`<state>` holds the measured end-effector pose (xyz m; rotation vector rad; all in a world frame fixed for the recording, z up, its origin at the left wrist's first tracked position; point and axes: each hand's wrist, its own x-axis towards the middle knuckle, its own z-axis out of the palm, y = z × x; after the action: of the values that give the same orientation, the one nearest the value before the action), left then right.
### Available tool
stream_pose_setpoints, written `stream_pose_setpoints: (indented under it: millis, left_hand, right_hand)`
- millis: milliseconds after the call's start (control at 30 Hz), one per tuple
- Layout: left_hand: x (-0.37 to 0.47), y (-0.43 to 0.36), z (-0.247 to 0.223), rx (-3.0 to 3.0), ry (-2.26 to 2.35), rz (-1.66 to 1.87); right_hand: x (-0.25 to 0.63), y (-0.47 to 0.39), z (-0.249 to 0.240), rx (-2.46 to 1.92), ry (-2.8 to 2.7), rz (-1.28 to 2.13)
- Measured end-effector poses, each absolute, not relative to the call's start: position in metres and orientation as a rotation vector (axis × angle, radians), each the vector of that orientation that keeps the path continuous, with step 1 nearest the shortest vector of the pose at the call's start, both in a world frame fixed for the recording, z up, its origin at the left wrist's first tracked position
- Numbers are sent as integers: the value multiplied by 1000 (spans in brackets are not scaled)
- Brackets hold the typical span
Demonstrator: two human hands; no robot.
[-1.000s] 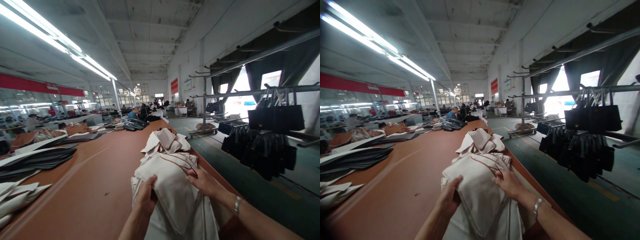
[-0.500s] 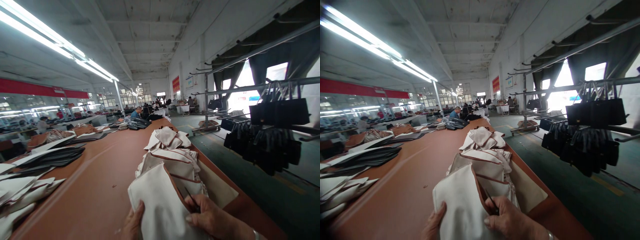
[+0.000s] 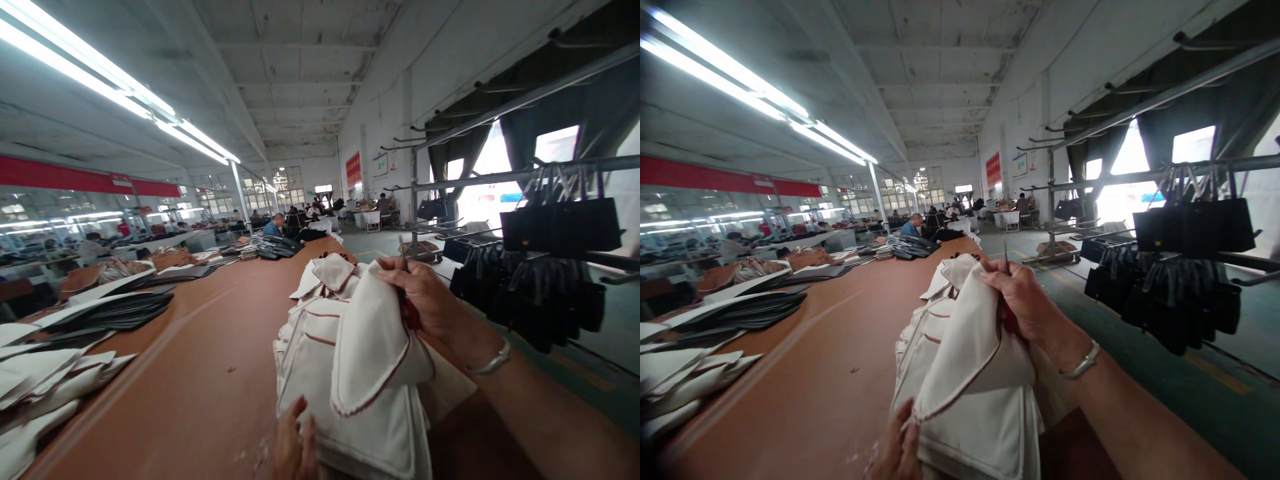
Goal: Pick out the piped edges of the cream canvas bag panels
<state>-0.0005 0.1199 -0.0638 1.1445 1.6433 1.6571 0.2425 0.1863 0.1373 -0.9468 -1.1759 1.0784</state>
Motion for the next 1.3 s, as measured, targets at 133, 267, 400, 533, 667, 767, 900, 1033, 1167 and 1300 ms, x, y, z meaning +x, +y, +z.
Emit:
stream_pose_setpoints:
  millis: [133, 267, 400, 533, 667, 767, 900, 1033, 1167, 1300]
  left_hand:
    - [-10, 105, -1, 1232, 1552, 1953]
    - [2, 80, 23, 1611, 918, 1821]
    - [6, 67, 9, 1668, 995, 1441]
    - [-15, 62, 7, 1721, 1124, 915]
    - [-34, 58, 26, 1637, 1011, 657]
    - [-45, 58, 36, 1547, 997, 718]
    - [-58, 63, 36, 1506, 1029, 746]
    - [-54, 65, 41, 1604, 1020, 446]
    - [-32, 62, 47, 1569, 948, 276]
    - [-18, 60, 42, 1504, 1002, 287]
  right_hand:
    - [239, 157, 150, -1006, -1829, 1235]
    - [201, 121, 123, -770, -2230, 1406]
    - [180, 103, 88, -859, -2065, 1635]
    - [191, 101, 66, -1055, -1845, 1932]
    - [212, 108, 44, -890, -1840, 2116]
    - [221, 110, 17, -802, -1672, 2234]
    - [220, 100, -11, -806, -1476, 2158]
    - [211, 83, -8, -814, -1619, 1872]
    - [206, 72, 5, -838, -1755, 1731]
    - [210, 71, 8, -802, -1849, 1635]
